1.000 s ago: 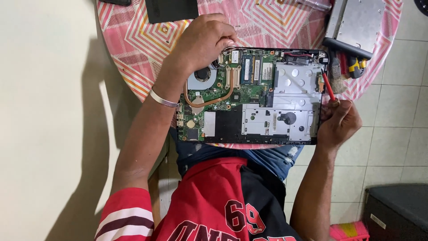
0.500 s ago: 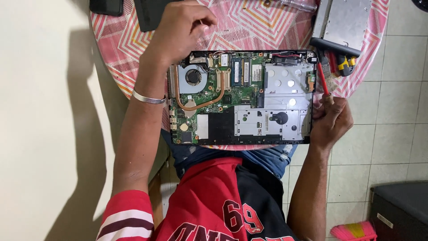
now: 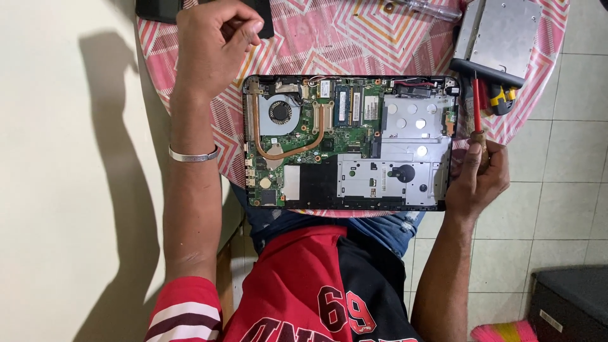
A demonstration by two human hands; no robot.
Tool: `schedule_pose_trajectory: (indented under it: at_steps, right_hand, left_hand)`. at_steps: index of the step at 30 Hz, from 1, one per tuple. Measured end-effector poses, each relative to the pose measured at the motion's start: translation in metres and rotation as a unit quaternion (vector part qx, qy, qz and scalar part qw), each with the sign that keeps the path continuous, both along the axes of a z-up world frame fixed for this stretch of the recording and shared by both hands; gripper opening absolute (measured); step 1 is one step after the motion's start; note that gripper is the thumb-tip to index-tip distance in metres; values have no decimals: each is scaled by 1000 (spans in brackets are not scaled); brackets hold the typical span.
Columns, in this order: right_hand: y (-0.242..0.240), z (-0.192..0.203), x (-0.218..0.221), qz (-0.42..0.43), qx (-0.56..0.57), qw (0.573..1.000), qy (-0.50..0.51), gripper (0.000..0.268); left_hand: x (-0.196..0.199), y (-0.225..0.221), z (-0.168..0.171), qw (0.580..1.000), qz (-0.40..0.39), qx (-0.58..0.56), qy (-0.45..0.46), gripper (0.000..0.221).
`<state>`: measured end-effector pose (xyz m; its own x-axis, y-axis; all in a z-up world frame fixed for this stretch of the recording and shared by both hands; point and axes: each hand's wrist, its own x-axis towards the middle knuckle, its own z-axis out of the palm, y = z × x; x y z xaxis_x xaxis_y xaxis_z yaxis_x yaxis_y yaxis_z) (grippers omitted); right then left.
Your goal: Disassembling a laptop motherboard by removing screws and disconnecting internal ribbon cables and components.
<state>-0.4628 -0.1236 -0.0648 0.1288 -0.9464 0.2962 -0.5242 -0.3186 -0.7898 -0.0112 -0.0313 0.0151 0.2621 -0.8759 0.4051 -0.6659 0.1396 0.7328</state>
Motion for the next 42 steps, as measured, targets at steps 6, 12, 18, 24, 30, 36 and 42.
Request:
schedule_pose_trajectory:
  at_steps: [6,12,18,24,30,36,42]
  right_hand:
    - [0,1,-1,-12,-14,999,30,34]
    - [0,0,-2,-11,-17,999,46,32]
    - [-1,3,0,-21,-21,998,60,38]
    - [-1,5,2,-24,-17,998,61,39]
    - [-1,4,1,-28,-18,997,71,40]
    - [-2,4,0,-24,-15,997,72,40]
    - [-3,-2,-2,-13,-28,997,76,38]
  left_hand:
    - [-18,-29,-8,996,-34,48,-73,10]
    - [-40,-71,-40,980,-86,121,-132,10]
    - [-56,-100,-63,973,-81,156,-152,12]
    - [-56,-103,-75,973,-53,146,-167,18]
    - [-56,-95,-68,960,-55,216,-171,12]
    - [-39,-40,-10,978,-110,154,-84,21]
    - [-34,-18,-21,974,-120,156,-115,21]
